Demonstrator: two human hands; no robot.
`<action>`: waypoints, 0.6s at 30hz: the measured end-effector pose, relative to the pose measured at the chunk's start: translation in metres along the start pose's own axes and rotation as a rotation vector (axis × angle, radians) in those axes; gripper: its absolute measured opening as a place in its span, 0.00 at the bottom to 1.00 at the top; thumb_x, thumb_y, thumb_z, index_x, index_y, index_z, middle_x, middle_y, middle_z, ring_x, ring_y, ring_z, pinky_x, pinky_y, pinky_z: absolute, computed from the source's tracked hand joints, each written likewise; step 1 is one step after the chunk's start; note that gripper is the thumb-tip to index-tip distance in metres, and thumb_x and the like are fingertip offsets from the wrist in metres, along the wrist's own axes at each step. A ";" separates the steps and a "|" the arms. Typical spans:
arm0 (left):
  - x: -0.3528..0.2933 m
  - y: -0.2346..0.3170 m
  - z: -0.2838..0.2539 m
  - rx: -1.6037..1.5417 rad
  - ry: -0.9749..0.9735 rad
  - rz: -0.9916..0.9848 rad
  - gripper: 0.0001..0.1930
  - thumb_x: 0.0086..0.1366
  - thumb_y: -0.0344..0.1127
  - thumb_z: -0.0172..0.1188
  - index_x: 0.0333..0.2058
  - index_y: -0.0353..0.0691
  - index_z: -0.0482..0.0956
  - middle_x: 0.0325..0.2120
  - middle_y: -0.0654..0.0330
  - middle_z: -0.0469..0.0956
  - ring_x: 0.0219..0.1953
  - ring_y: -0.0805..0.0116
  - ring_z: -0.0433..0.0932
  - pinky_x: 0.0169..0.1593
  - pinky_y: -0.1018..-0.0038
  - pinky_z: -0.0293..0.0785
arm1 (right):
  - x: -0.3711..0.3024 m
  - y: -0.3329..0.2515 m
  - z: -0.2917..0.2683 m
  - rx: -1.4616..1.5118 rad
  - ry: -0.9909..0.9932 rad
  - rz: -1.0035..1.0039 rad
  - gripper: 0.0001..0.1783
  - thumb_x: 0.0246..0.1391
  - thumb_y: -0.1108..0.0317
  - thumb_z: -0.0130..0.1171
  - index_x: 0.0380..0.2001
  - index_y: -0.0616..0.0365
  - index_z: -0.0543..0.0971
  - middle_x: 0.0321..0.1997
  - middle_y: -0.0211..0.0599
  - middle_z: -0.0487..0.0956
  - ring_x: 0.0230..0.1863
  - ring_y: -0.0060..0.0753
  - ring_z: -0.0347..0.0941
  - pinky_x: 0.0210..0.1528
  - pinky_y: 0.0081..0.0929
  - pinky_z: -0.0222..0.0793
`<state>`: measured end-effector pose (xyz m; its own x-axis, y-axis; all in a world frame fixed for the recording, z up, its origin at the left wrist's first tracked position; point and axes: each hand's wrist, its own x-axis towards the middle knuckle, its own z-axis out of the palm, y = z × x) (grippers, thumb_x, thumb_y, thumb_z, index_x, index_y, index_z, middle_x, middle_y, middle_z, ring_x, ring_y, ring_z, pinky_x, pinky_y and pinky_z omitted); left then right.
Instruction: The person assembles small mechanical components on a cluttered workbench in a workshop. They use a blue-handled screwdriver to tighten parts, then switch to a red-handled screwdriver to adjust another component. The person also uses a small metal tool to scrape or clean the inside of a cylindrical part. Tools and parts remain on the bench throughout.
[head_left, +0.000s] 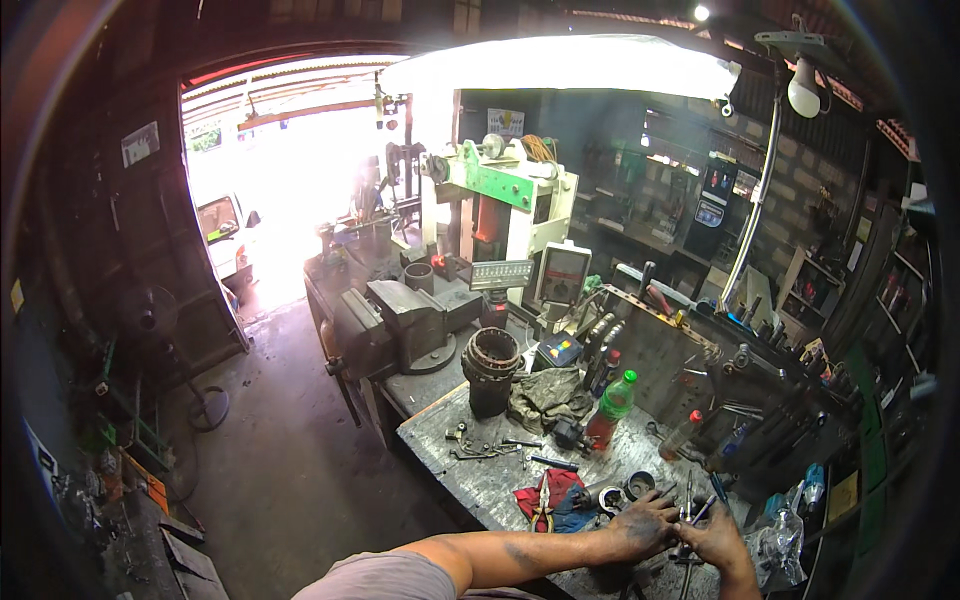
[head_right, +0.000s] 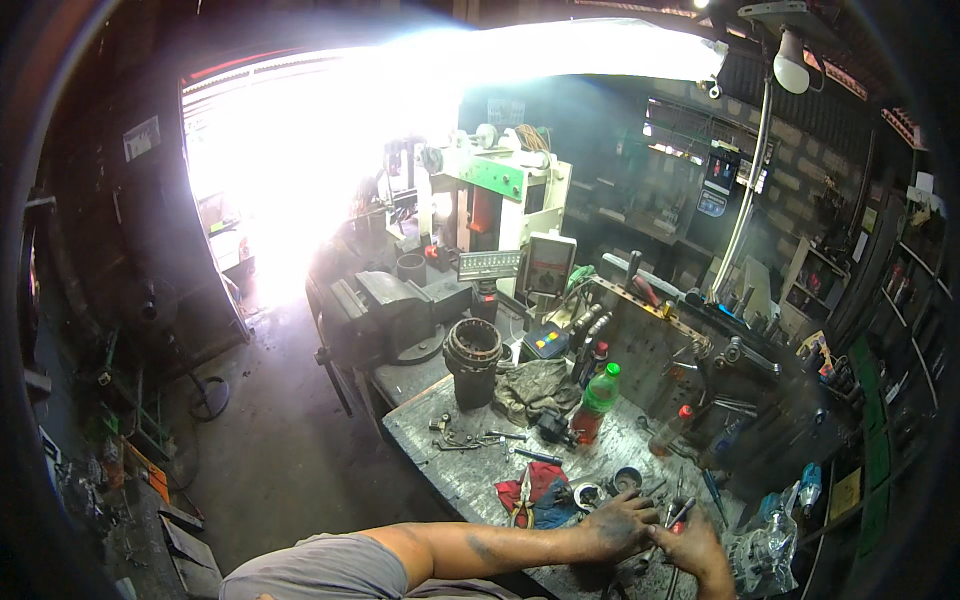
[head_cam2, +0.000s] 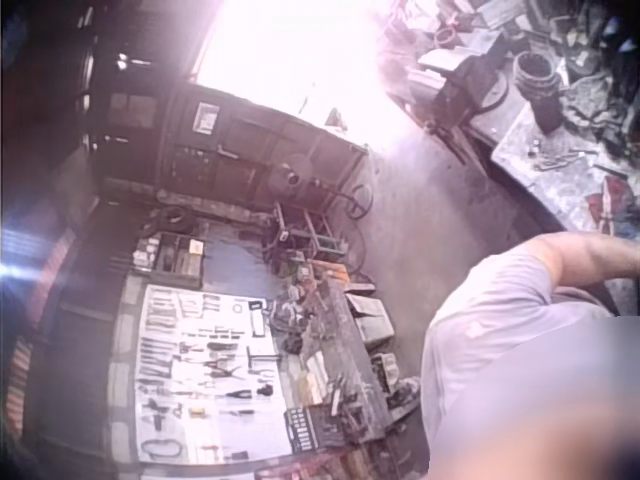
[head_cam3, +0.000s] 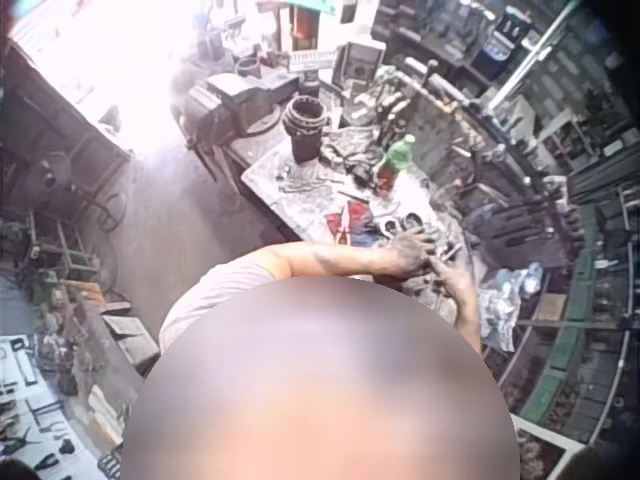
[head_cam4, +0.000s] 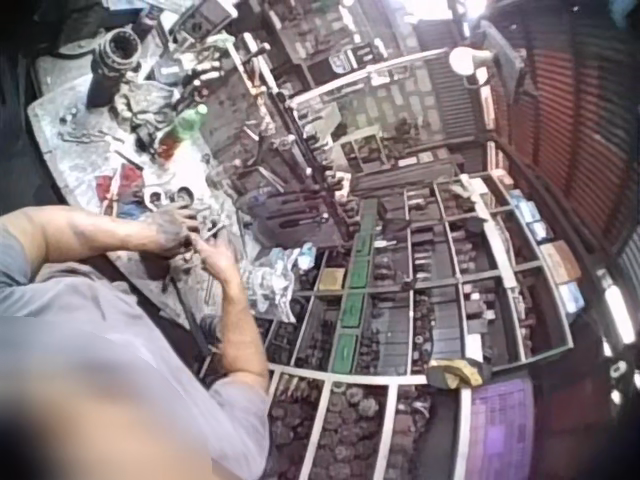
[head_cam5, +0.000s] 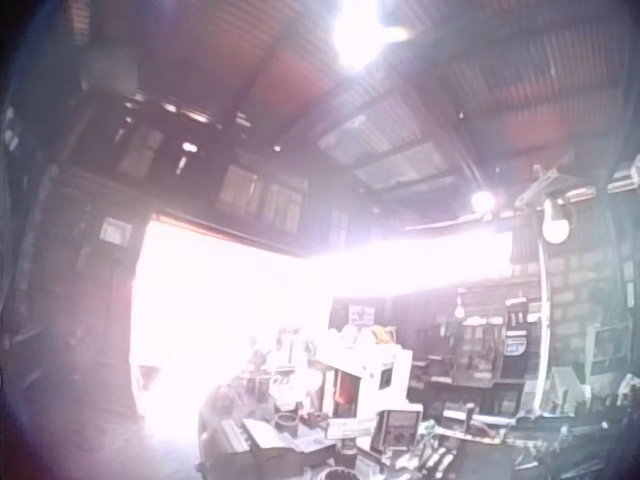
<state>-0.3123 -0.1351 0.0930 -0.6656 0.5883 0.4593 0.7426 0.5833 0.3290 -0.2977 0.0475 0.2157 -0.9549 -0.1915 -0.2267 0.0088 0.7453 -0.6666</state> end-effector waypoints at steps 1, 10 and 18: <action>-0.001 0.000 0.000 -0.018 0.029 0.020 0.19 0.73 0.53 0.65 0.49 0.47 0.91 0.57 0.57 0.83 0.65 0.55 0.76 0.73 0.51 0.65 | 0.001 -0.012 -0.018 -0.281 -0.128 0.089 0.22 0.68 0.64 0.69 0.63 0.54 0.84 0.54 0.41 0.88 0.56 0.49 0.84 0.62 0.46 0.79; 0.001 0.000 -0.007 -0.088 -0.071 0.002 0.18 0.76 0.52 0.62 0.53 0.50 0.90 0.56 0.58 0.82 0.65 0.56 0.76 0.72 0.51 0.66 | -0.024 0.036 0.017 -0.610 0.361 -0.703 0.19 0.61 0.66 0.70 0.56 0.47 0.88 0.78 0.61 0.70 0.81 0.76 0.61 0.82 0.61 0.59; -0.003 -0.001 -0.007 -0.114 0.062 0.082 0.16 0.74 0.48 0.64 0.53 0.51 0.90 0.53 0.61 0.83 0.63 0.58 0.76 0.70 0.55 0.67 | 0.011 0.077 0.070 1.269 0.281 -0.330 0.17 0.81 0.58 0.53 0.54 0.60 0.83 0.39 0.36 0.87 0.36 0.33 0.86 0.42 0.27 0.83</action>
<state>-0.3111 -0.1413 0.0971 -0.5991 0.5938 0.5371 0.8003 0.4655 0.3779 -0.2868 0.0584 0.1117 -0.9926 0.0050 0.1216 -0.1113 -0.4428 -0.8897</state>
